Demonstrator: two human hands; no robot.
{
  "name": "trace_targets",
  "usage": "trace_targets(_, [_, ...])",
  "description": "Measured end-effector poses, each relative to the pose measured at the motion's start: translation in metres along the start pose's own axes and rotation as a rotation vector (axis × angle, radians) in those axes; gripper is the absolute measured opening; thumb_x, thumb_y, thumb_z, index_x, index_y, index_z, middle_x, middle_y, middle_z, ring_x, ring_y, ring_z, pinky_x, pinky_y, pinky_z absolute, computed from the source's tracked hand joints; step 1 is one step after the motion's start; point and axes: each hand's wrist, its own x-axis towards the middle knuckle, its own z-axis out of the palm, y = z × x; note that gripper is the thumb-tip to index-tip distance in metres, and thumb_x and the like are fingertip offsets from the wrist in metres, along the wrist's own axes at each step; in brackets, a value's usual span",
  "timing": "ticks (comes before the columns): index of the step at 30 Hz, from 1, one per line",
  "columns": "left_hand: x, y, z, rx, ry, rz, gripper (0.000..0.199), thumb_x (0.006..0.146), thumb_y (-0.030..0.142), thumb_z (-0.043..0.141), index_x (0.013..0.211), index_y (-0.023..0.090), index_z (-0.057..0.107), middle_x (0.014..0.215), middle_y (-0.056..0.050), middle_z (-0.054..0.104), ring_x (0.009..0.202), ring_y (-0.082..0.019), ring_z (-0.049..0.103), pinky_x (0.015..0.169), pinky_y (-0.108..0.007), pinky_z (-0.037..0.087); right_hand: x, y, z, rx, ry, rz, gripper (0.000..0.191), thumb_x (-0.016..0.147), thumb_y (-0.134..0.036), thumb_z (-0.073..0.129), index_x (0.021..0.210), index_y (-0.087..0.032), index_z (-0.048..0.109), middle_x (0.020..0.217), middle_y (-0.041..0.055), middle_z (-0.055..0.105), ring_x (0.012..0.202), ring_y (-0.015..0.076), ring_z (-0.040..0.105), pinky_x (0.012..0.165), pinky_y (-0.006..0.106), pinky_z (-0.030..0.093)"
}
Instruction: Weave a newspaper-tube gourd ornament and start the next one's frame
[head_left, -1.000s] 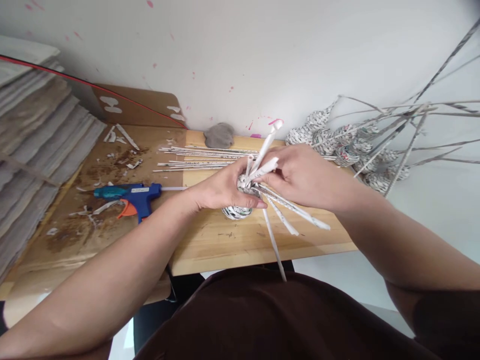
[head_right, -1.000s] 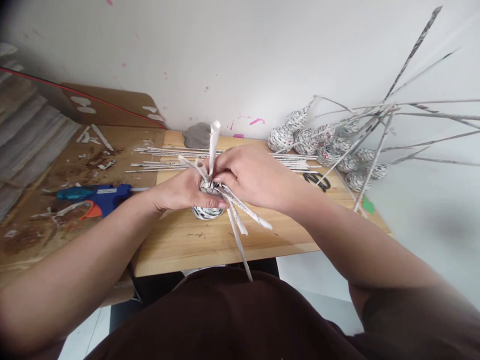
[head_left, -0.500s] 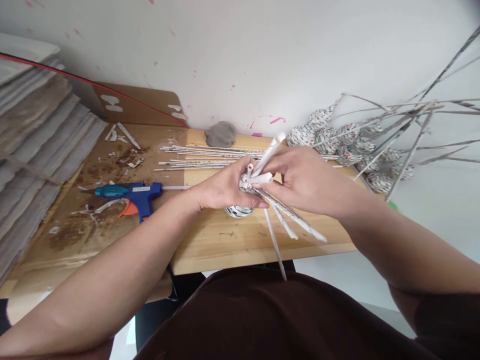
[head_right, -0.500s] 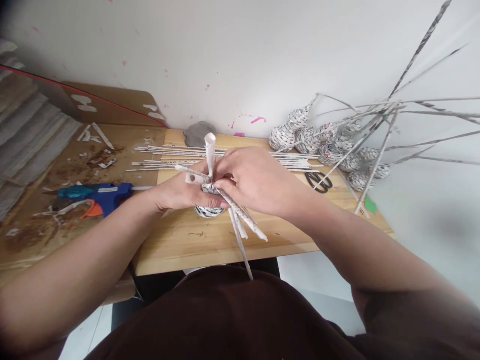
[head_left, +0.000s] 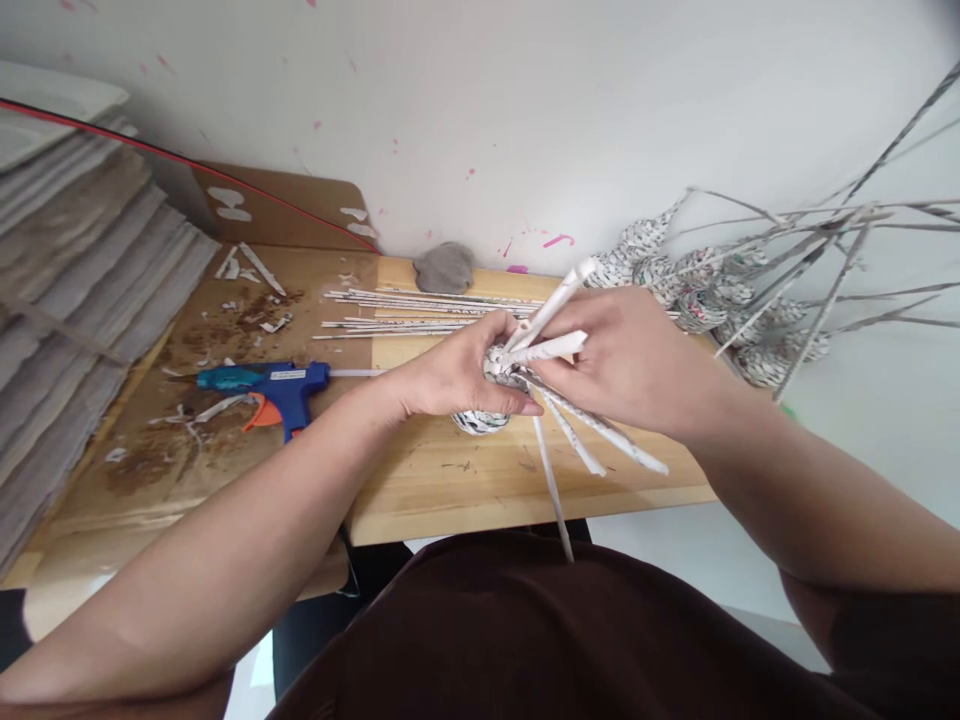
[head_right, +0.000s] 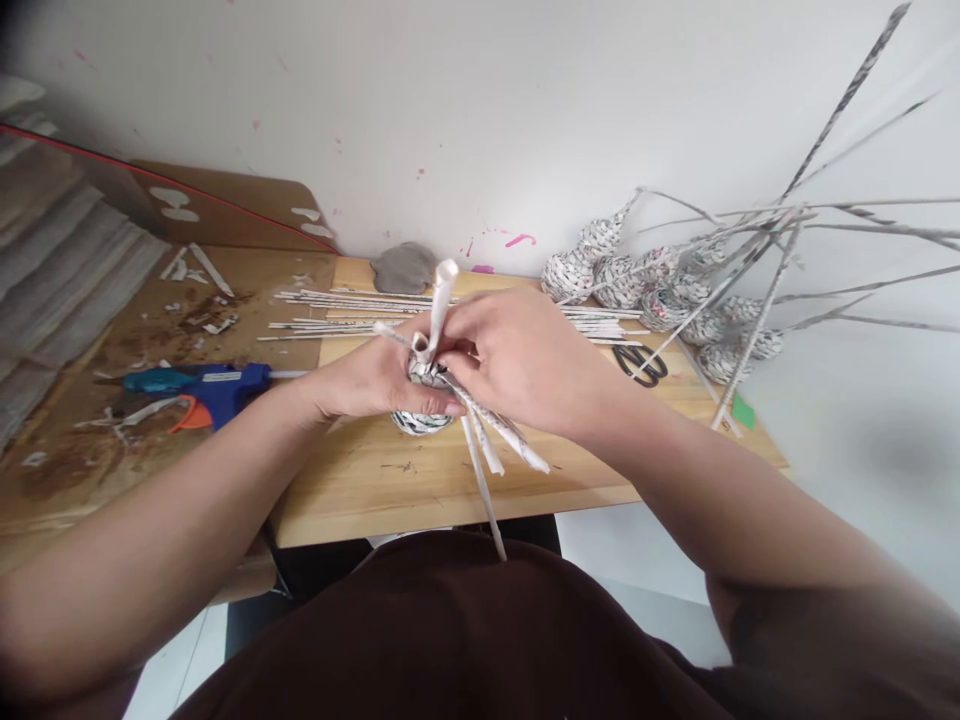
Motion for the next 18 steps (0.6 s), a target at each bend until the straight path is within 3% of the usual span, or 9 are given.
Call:
trace_targets(4, [-0.001, -0.003, 0.002, 0.014, 0.018, -0.021, 0.06, 0.061, 0.033, 0.088, 0.107, 0.018, 0.055, 0.104, -0.006, 0.065, 0.096, -0.024, 0.063, 0.085, -0.038, 0.049, -0.002, -0.001, 0.001, 0.009, -0.032, 0.016, 0.02, 0.082, -0.01, 0.057, 0.082, -0.017, 0.076, 0.08, 0.0038, 0.075, 0.067, 0.0159, 0.063, 0.065, 0.029, 0.045])
trace_targets(11, [-0.001, 0.007, 0.004, 0.009, 0.014, -0.029, 0.045, 0.062, 0.025, 0.085, 0.098, 0.019, 0.058, 0.098, -0.004, 0.065, 0.095, -0.024, 0.063, 0.085, -0.039, 0.05, 0.005, -0.002, 0.001, -0.151, -0.133, -0.104, 0.022, 0.085, -0.012, 0.054, 0.08, -0.018, 0.074, 0.094, 0.0065, 0.075, 0.09, 0.0234, 0.065, 0.082, 0.038, 0.047])
trace_targets(18, [0.0, 0.008, 0.004, 0.019, 0.016, -0.001, 0.046, 0.058, 0.019, 0.085, 0.098, 0.019, 0.062, 0.104, -0.004, 0.066, 0.098, -0.025, 0.063, 0.087, -0.037, 0.049, 0.008, -0.002, 0.003, -0.212, -0.162, -0.109, 0.023, 0.087, -0.013, 0.052, 0.083, -0.02, 0.074, 0.097, 0.0069, 0.075, 0.091, 0.0249, 0.066, 0.085, 0.041, 0.049])
